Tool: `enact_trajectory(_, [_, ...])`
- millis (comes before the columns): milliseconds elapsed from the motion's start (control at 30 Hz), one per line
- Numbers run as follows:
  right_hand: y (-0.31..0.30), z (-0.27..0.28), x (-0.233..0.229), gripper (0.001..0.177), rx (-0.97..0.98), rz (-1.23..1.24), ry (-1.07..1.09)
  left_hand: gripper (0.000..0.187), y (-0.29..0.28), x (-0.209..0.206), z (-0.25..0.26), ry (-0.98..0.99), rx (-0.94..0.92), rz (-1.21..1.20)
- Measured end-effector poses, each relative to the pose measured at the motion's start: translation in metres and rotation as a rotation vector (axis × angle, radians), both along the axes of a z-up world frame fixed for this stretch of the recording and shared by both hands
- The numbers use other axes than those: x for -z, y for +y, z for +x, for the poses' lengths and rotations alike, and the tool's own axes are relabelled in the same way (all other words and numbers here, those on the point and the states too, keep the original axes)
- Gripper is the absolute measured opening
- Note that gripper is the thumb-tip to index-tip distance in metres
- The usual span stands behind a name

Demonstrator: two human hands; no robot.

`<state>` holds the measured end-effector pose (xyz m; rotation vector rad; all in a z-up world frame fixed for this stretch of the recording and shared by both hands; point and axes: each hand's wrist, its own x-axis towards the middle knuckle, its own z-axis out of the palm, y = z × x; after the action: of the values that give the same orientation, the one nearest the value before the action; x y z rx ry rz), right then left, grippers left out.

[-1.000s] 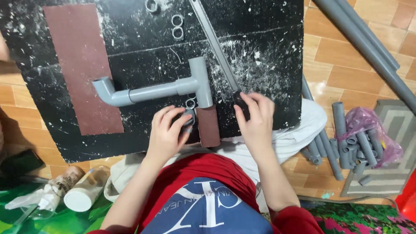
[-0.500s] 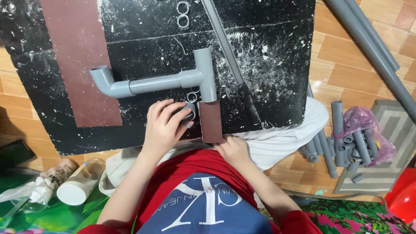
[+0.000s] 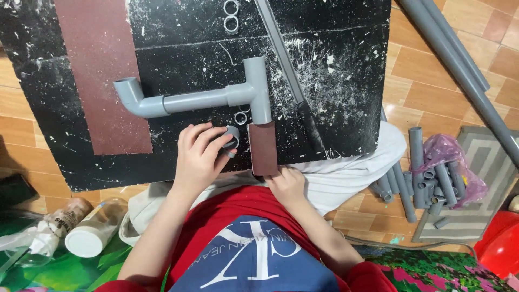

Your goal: Cutting and sanding PVC pipe sections and fittings to prepare them for assembly using a hacksaw blade and sandpaper.

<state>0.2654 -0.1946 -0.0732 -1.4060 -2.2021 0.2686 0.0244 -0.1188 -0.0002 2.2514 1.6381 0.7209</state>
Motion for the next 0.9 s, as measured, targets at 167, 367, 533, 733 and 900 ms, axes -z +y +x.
enact_trajectory(167, [0.017,-0.002,-0.043,0.014,-0.090,-0.075,0.175,0.031,0.000,-0.002,-0.003,-0.014,0.001,-0.002])
enact_trajectory(367, [0.017,0.028,-0.055,0.010,-0.050,-0.107,0.322,0.032,0.002,-0.006,0.001,-0.044,-0.017,-0.002])
enact_trajectory(533, [0.113,-0.003,-0.132,0.043,0.180,-0.204,0.388,0.031,0.017,-0.012,0.006,-0.045,-0.003,0.048])
enact_trajectory(733, [0.099,-0.010,-0.122,0.020,0.132,-0.366,0.301,0.019,0.005,-0.004,-0.007,-0.125,0.000,0.058])
enact_trajectory(900, [0.062,-0.023,-0.118,0.044,0.014,-0.680,0.528,0.012,0.001,-0.027,0.011,-0.309,0.091,0.110])
